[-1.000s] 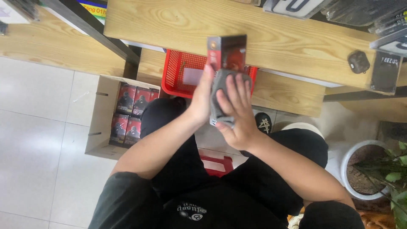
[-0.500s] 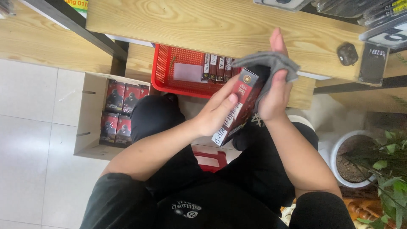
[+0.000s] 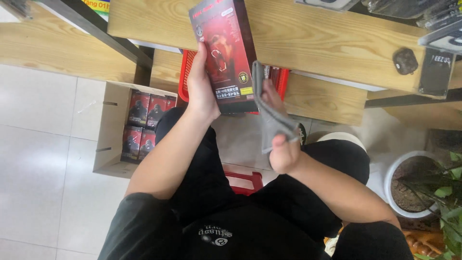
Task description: Cleaning and inspecting screen protector inventory by wiping boxes and checking contents.
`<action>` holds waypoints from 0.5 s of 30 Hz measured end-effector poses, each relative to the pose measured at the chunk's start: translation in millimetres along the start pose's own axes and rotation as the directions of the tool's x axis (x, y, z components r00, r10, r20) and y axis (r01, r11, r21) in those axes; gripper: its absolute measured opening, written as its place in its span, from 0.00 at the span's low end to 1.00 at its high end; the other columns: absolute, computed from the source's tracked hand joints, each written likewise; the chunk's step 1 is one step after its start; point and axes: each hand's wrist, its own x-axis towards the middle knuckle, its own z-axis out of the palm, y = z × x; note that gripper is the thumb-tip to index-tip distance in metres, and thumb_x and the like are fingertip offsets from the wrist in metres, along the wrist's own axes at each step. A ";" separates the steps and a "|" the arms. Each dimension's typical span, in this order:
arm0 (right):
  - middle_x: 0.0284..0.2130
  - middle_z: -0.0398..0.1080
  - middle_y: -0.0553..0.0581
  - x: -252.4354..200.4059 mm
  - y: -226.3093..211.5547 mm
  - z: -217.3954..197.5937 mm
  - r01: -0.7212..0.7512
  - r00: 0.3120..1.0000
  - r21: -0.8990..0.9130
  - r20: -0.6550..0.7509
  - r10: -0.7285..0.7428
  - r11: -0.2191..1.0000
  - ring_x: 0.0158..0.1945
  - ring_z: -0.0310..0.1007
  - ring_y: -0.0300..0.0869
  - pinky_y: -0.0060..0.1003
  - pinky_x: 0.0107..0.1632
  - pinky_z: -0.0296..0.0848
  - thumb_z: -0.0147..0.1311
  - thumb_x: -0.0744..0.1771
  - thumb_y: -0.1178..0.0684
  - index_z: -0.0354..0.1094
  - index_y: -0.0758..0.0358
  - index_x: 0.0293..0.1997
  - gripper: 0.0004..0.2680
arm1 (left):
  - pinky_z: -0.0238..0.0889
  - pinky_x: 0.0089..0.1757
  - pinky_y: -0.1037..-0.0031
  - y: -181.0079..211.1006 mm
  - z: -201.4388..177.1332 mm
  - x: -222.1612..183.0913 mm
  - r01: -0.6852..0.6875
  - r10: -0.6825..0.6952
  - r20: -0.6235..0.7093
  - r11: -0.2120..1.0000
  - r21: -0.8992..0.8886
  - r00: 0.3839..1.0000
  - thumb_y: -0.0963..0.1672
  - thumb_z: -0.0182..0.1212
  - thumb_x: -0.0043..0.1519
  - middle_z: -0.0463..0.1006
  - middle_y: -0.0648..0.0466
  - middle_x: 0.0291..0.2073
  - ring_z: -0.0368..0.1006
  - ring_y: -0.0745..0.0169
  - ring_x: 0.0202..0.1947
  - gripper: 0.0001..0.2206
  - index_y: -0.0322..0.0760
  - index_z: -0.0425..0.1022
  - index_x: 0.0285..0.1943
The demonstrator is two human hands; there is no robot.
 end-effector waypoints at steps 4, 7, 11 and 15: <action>0.76 0.31 0.57 -7.9 5.3 3.0 0.056 0.993 -0.236 0.111 -0.031 0.970 0.81 0.25 0.54 0.57 0.82 0.28 0.24 0.74 0.34 0.36 0.51 0.77 0.23 | 0.67 0.53 0.68 -10.2 -11.6 -0.4 -0.362 0.333 0.155 0.901 0.240 0.930 0.51 0.46 0.67 0.76 0.49 0.49 0.73 0.61 0.50 0.19 0.35 0.68 0.57; 0.76 0.28 0.55 3.4 12.6 -7.4 0.053 0.991 -0.269 0.129 -0.018 0.962 0.81 0.23 0.52 0.55 0.83 0.28 0.27 0.74 0.35 0.33 0.49 0.78 0.22 | 0.61 0.59 0.69 -17.3 -6.3 -12.0 -0.547 0.371 0.402 0.599 0.585 0.837 0.56 0.37 0.68 0.71 0.48 0.56 0.67 0.60 0.58 0.26 0.36 0.61 0.65; 0.74 0.21 0.61 17.9 27.1 -29.2 0.116 0.992 -0.236 -0.029 -0.126 0.965 0.77 0.18 0.57 0.58 0.78 0.23 0.28 0.72 0.37 0.30 0.58 0.76 0.25 | 0.54 0.62 0.50 -42.0 -0.6 -38.3 -0.601 0.274 0.544 0.496 0.627 0.793 0.48 0.34 0.73 0.66 0.34 0.60 0.60 0.40 0.65 0.22 0.32 0.50 0.74; 0.76 0.20 0.55 26.2 18.7 -34.2 0.093 0.982 -0.212 -0.140 -0.125 0.973 0.79 0.15 0.49 0.52 0.81 0.19 0.29 0.72 0.36 0.28 0.57 0.78 0.26 | 0.70 0.50 0.52 -50.1 -5.0 -48.7 -0.545 0.146 0.559 0.520 0.658 0.816 0.50 0.33 0.72 0.73 0.36 0.51 0.72 0.42 0.55 0.23 0.33 0.51 0.73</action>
